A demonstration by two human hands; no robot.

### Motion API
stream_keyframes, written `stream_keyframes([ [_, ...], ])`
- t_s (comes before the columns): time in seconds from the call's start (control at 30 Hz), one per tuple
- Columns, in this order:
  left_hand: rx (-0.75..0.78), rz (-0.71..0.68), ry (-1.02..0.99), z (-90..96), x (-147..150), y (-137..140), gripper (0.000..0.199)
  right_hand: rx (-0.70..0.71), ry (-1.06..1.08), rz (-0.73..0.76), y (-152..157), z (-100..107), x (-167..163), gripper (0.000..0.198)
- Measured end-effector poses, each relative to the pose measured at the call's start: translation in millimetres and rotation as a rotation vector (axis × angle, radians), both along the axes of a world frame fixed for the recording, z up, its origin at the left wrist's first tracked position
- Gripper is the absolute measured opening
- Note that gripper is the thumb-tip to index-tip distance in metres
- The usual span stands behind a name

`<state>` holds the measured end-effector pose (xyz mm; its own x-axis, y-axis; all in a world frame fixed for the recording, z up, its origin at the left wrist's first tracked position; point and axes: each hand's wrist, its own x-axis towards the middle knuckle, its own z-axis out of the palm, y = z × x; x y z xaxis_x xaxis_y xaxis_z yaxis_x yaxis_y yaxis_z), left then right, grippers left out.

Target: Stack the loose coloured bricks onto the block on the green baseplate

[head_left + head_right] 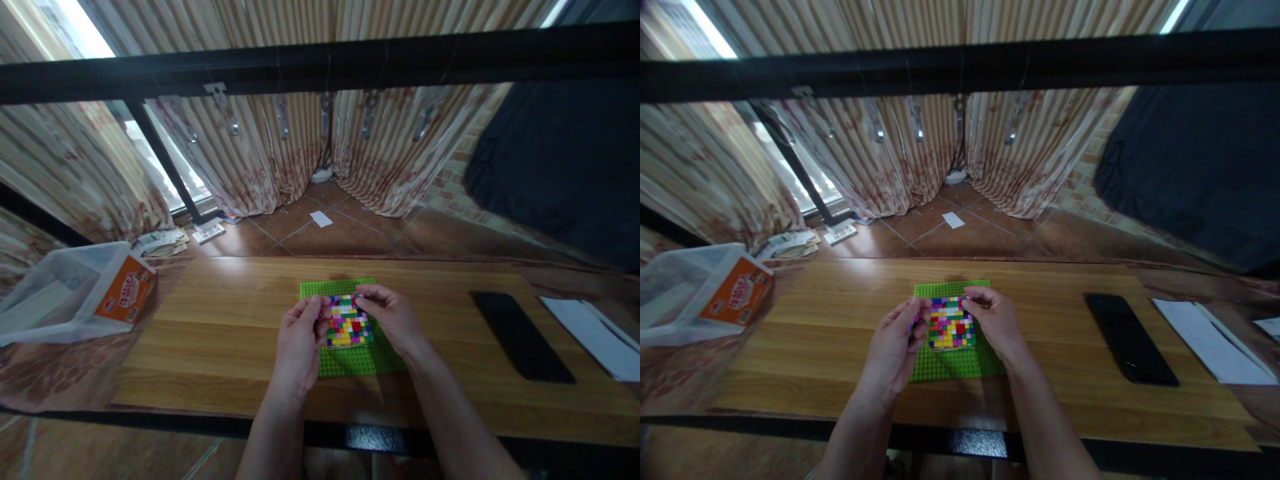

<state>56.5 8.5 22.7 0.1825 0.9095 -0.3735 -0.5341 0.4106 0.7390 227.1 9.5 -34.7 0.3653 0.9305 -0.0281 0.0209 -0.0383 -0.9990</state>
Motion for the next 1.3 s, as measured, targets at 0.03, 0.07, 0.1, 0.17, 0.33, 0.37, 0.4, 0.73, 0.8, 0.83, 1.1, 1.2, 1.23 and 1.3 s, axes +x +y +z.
stream_keyframes([
  [0.03, -0.019, 0.010, -0.028, 0.2, 1, 0, 0.019, 0.004, -0.012, 0.001, 0, 0, 0, 0.031],
  [0.07, -0.046, 0.022, -0.066, 0.7, 1, 0, 0.018, 0.009, -0.022, 0.002, 0, 0, 0, 0.032],
  [0.1, -0.082, 0.033, -0.115, 1.5, 2, 1, 0.017, 0.013, -0.026, 0.002, 0, -1, -1, 0.032],
  [0.17, -0.168, 0.053, -0.227, 3.9, 3, 2, 0.019, 0.014, -0.021, -0.003, -1, -2, -1, 0.034],
  [0.33, -0.281, 0.125, -0.401, 10.6, 5, 4, 0.024, 0.040, -0.054, -0.049, -5, 3, -2, 0.035],
  [0.37, -0.274, 0.125, -0.414, 11.4, 5, 4, 0.024, 0.057, -0.085, -0.076, -7, 7, -2, 0.033],
  [0.4, -0.265, 0.117, -0.421, 11.9, 5, 4, 0.026, 0.080, -0.123, -0.105, -9, 12, -3, 0.029],
  [0.73, -0.216, 0.007, -0.429, 13.1, 6, 0, 0.032, 0.324, -0.520, 0.210, -31, 56, -34, 0.015],
  [0.8, -0.216, -0.009, -0.434, 12.6, 6, 0, 0.032, 0.297, -0.583, 0.242, -31, 56, -38, 0.019],
  [0.83, -0.216, -0.015, -0.437, 12.3, 7, -1, 0.031, 0.286, -0.610, 0.239, -31, 56, -39, 0.019],
  [1.1, -0.194, -0.048, -0.458, 10.2, 12, -3, 0.023, 0.292, -0.684, 0.169, -28, 50, -38, 0.016],
  [1.2, -0.186, -0.075, -0.457, 9.3, 12, -3, 0.018, 0.318, -0.637, 0.136, -28, 51, -37, 0.017],
  [1.23, -0.189, -0.069, -0.446, 8.7, 12, -4, 0.017, 0.319, -0.604, 0.129, -28, 52, -37, 0.017],
  [1.3, -0.201, -0.042, -0.392, 7.5, 12, -5, 0.013, 0.304, -0.518, 0.117, -29, 53, -36, 0.017],
])
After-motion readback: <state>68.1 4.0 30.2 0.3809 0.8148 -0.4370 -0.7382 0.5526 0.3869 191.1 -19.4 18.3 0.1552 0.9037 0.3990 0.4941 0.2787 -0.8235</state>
